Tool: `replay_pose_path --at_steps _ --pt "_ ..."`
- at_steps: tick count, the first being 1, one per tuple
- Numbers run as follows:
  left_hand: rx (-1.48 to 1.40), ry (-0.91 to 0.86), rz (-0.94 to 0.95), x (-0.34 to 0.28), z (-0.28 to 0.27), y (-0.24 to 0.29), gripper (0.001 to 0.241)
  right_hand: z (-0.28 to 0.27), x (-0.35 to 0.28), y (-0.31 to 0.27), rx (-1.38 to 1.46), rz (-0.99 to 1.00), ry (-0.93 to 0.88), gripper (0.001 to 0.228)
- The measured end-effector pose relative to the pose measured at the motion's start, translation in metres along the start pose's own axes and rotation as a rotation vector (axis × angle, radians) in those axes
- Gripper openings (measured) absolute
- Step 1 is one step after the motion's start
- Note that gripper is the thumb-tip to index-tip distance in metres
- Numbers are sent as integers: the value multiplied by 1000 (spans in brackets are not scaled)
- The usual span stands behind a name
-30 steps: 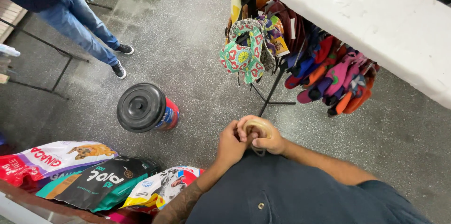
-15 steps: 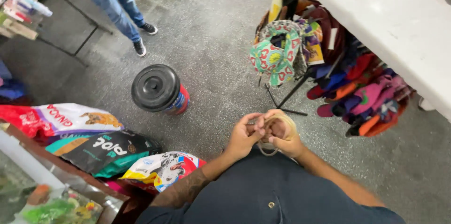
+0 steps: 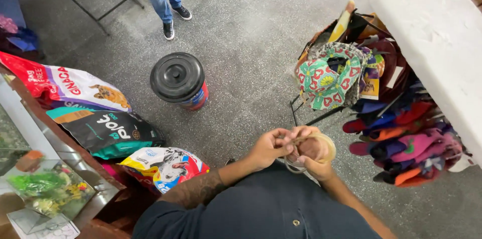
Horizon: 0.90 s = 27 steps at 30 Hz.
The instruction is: Handling and coiling a clear plastic tube in the aquarium section of a pet store
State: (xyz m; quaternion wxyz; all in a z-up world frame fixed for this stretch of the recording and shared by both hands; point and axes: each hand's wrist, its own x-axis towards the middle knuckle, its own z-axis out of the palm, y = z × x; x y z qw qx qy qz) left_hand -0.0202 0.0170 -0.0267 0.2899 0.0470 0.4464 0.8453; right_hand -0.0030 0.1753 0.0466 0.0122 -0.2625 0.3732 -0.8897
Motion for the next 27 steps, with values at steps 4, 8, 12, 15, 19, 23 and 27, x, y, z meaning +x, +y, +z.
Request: replay_pose_path --at_steps 4,8,12,15,19,23,27 --pt "-35 -34 18 -2 7 18 55 20 15 -6 72 42 19 71" --pt "-66 -57 23 8 -10 7 59 13 22 2 85 80 47 66" --pt "143 -101 42 -1 -8 48 68 -24 17 29 285 63 101 53" --pt "256 -86 112 -7 -12 80 59 -21 29 26 289 32 174 50" --pt "296 -70 140 -6 -40 92 54 -4 40 31 267 37 200 52" --pt "495 -18 128 -21 -55 114 38 -25 30 51 -377 188 223 51" --pt "793 -19 165 -45 -71 126 24 -73 -3 93 -1453 773 114 49"
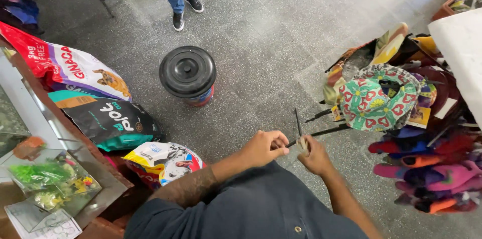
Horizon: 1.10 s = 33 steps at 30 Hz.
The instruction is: Handling and coiling a clear plastic tube in the aquarium section of a pet store
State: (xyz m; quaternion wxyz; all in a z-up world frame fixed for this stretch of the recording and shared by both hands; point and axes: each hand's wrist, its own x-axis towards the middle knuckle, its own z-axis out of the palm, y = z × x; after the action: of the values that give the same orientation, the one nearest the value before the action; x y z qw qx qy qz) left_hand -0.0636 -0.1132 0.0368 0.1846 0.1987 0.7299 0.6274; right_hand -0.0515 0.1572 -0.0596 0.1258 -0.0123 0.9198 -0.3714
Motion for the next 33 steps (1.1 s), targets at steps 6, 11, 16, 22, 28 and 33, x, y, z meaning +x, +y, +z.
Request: replay_pose_path --at_steps 6,11,16,22,28,33 --pt "702 -176 -25 -41 -36 -35 15 90 -40 143 -164 656 -215 61" --pt "1141 -432 -117 -98 -70 -112 16 157 -74 344 -197 754 -327 50" --pt "1265 -764 -353 -121 -81 -75 19 151 -79 354 -380 530 -475 47" --pt "1192 -929 -265 -121 -43 -61 31 134 -81 302 -131 706 -247 45" --pt "1203 -1099 -352 -137 -19 -3 25 128 -82 341 -189 529 -271 31" --pt "1128 -1166 -382 -204 9 -89 29 123 -121 387 -277 755 -379 75"
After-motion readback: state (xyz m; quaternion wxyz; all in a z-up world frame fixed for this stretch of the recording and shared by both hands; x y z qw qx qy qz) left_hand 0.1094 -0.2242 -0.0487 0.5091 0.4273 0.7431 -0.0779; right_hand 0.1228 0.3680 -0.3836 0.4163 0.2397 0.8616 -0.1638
